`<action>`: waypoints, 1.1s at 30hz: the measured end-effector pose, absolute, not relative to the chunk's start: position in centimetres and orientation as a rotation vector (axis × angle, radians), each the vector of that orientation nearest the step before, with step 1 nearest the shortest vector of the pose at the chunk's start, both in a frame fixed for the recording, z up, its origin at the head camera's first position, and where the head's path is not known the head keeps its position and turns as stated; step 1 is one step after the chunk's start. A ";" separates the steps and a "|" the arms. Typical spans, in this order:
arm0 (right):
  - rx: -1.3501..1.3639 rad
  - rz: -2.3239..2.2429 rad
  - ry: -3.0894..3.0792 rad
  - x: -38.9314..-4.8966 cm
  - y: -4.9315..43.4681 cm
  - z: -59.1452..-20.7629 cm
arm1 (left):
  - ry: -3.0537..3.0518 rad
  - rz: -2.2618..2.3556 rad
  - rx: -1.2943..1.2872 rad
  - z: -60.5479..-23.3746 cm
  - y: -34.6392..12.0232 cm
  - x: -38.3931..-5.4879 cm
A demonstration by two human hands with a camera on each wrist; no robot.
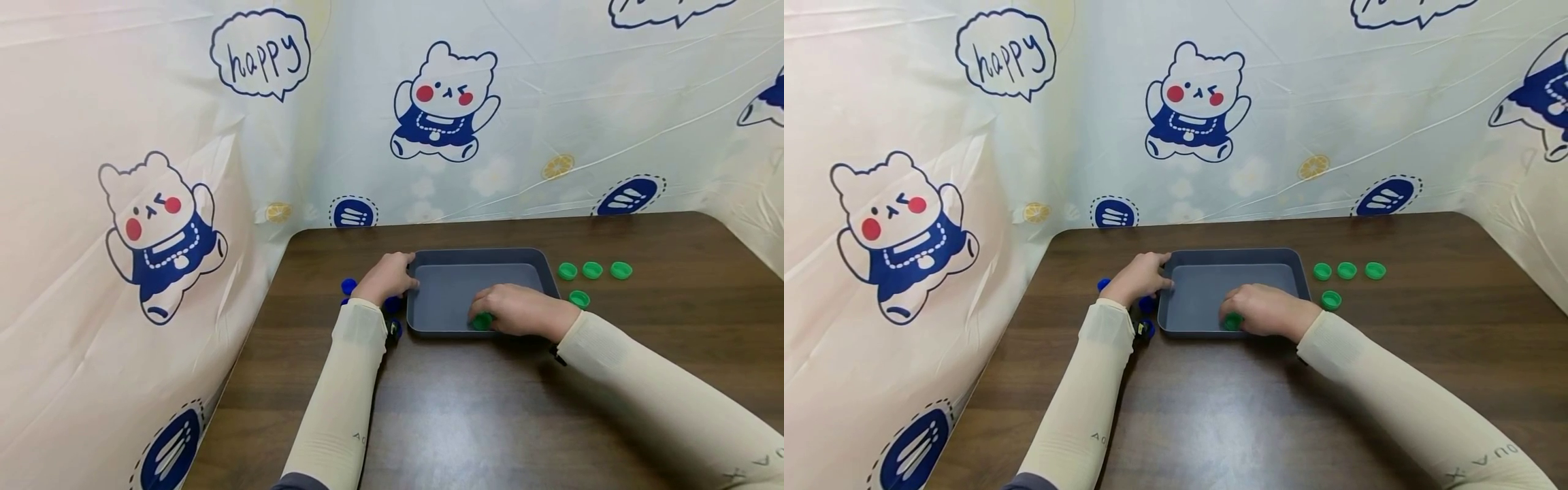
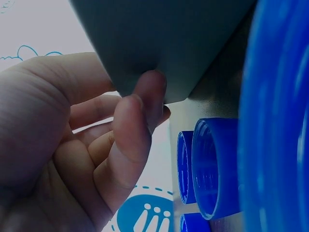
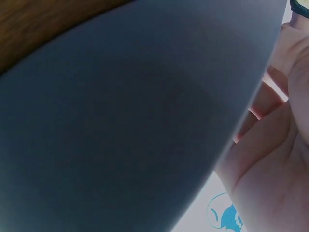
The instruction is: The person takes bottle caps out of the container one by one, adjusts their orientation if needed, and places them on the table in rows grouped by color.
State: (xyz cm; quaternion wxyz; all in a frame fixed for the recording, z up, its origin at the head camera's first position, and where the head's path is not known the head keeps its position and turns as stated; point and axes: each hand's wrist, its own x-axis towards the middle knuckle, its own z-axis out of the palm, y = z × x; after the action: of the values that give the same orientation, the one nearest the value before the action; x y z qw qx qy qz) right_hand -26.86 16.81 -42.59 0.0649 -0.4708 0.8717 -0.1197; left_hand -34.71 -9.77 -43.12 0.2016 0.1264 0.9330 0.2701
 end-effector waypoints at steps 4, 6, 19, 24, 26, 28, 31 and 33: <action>-1.428 -0.377 2.644 -26.8 17.1 -42.5 | 2.597 0.755 0.343 -42.9 -9.7 -34.8; -1.432 -0.376 2.654 -26.8 17.2 -42.5 | 2.594 0.757 0.343 -42.8 -9.7 -34.8; -1.424 -0.386 2.719 -26.9 17.9 -42.5 | 2.607 0.765 0.359 -43.1 -9.7 -34.8; -1.379 -0.376 2.739 -26.7 18.1 -42.1 | 2.604 0.762 0.353 -43.0 -9.7 -34.9; -1.366 -0.368 2.748 -26.7 18.3 -41.9 | 2.603 0.765 0.355 -43.0 -9.7 -34.9; -1.367 -0.365 2.755 -26.6 18.4 -41.7 | 2.601 0.771 0.355 -43.0 -9.7 -34.9; -1.372 -0.350 2.768 -26.5 18.8 -41.7 | 2.600 0.762 0.357 -43.0 -9.7 -34.9; -1.371 -0.341 2.780 -26.5 19.0 -41.7 | 2.601 0.758 0.360 -43.1 -9.8 -34.9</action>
State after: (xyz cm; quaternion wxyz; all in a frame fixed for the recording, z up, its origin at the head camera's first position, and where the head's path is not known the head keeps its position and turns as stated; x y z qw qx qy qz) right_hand -26.50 18.99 -41.69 0.0116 -0.4397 0.8914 -0.1094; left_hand -34.91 -9.77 -43.11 0.2027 0.1289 0.9319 0.2717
